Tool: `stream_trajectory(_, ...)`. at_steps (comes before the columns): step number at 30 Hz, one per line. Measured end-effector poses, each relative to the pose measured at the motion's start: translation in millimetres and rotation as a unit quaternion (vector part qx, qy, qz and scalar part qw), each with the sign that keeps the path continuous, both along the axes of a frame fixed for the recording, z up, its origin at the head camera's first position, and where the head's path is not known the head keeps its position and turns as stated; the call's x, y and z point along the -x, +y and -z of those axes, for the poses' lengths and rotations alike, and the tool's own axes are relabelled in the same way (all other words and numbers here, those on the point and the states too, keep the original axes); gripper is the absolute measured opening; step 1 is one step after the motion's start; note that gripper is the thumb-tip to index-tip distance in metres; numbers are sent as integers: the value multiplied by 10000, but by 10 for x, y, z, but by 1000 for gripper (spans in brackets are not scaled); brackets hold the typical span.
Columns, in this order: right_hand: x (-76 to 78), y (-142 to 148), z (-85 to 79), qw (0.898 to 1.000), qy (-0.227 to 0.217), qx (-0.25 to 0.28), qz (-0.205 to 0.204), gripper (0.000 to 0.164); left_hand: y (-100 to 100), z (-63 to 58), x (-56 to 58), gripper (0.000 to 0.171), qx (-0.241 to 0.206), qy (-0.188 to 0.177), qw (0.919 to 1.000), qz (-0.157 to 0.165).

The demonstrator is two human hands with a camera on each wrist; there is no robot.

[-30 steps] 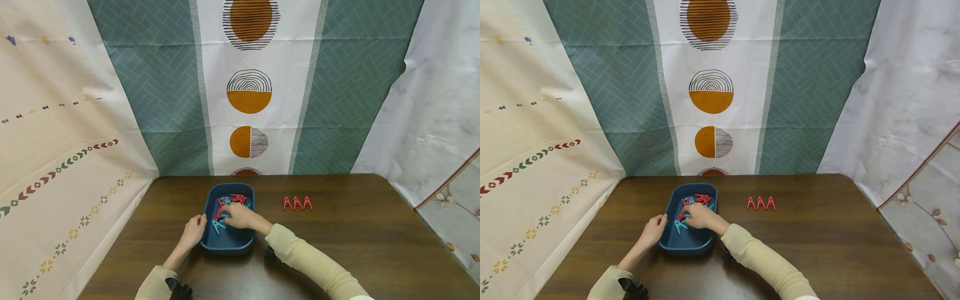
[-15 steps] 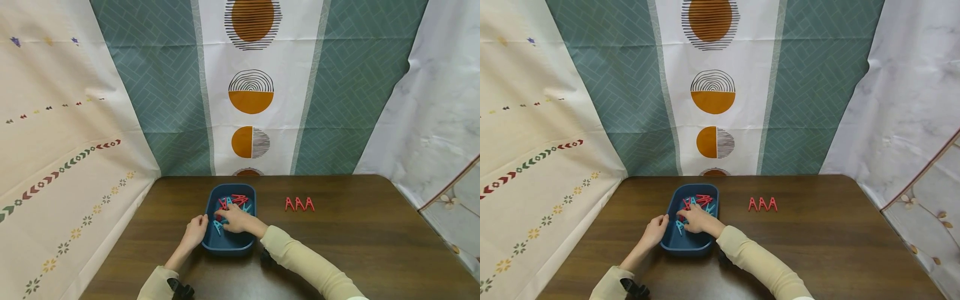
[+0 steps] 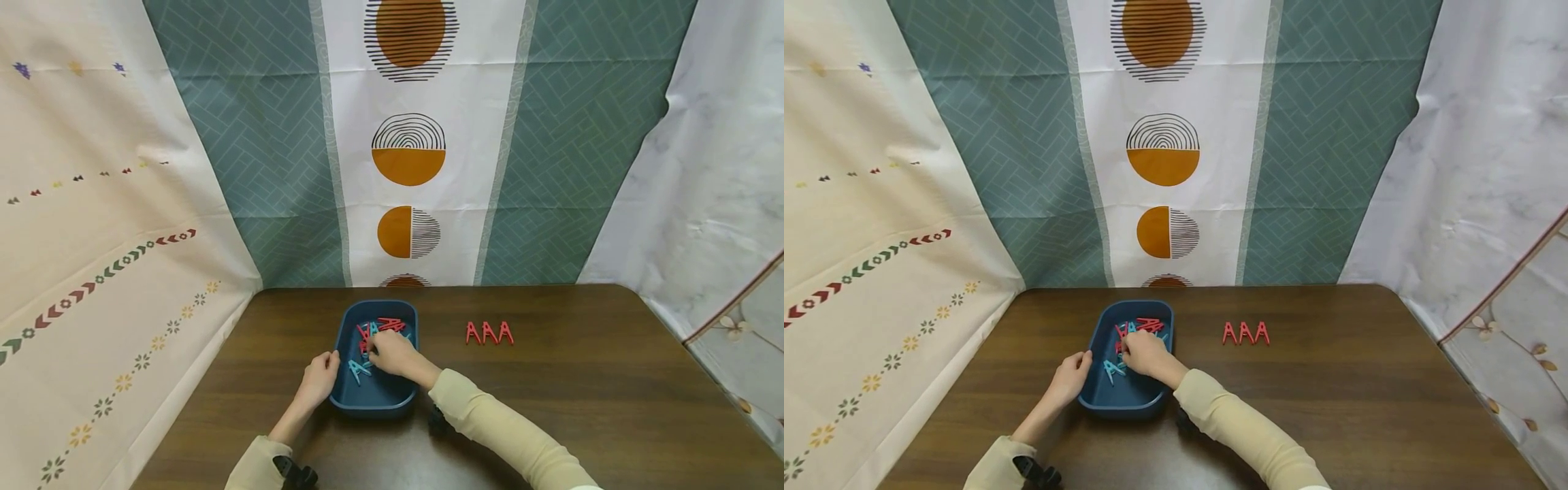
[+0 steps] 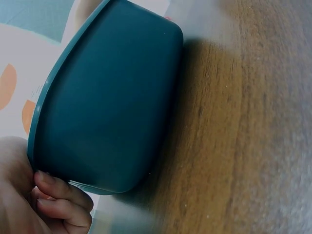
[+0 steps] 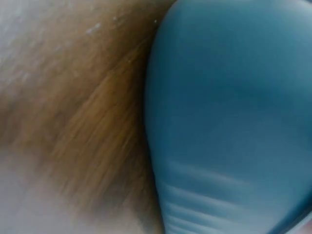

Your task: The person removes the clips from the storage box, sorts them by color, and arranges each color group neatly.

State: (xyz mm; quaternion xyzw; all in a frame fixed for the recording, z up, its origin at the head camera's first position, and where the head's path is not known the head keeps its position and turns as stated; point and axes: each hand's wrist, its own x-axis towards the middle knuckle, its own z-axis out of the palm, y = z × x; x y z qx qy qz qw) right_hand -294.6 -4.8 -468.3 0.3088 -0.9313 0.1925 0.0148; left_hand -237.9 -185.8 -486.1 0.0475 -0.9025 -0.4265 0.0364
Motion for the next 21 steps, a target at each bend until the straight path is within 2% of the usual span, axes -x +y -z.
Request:
stream_trajectory(2,3,20,-13,9998,69,158,66,6,-9,-1,-4,37,-14,-32,10000,4)
stream_trajectory(5,-3,48,-45,9993,22,319,168,12,-18,-2,-8,37,10,-33,10000,2)
stream_trajectory(11,-33,78,-93,9986,-351,154,370,27,-14,14,-5,37,36,-48,10000,-10)
stream_trajectory(15,-51,74,-81,9978,-440,203,450,36,-9,23,-3,37,41,-34,10000,17)
stream_trajectory(19,-53,70,-68,9974,-364,318,536,37,-3,21,0,37,-15,-56,10000,36)
stream_trajectory(21,-48,70,-72,9968,-402,328,612,31,-1,18,4,37,-39,-78,10000,42)
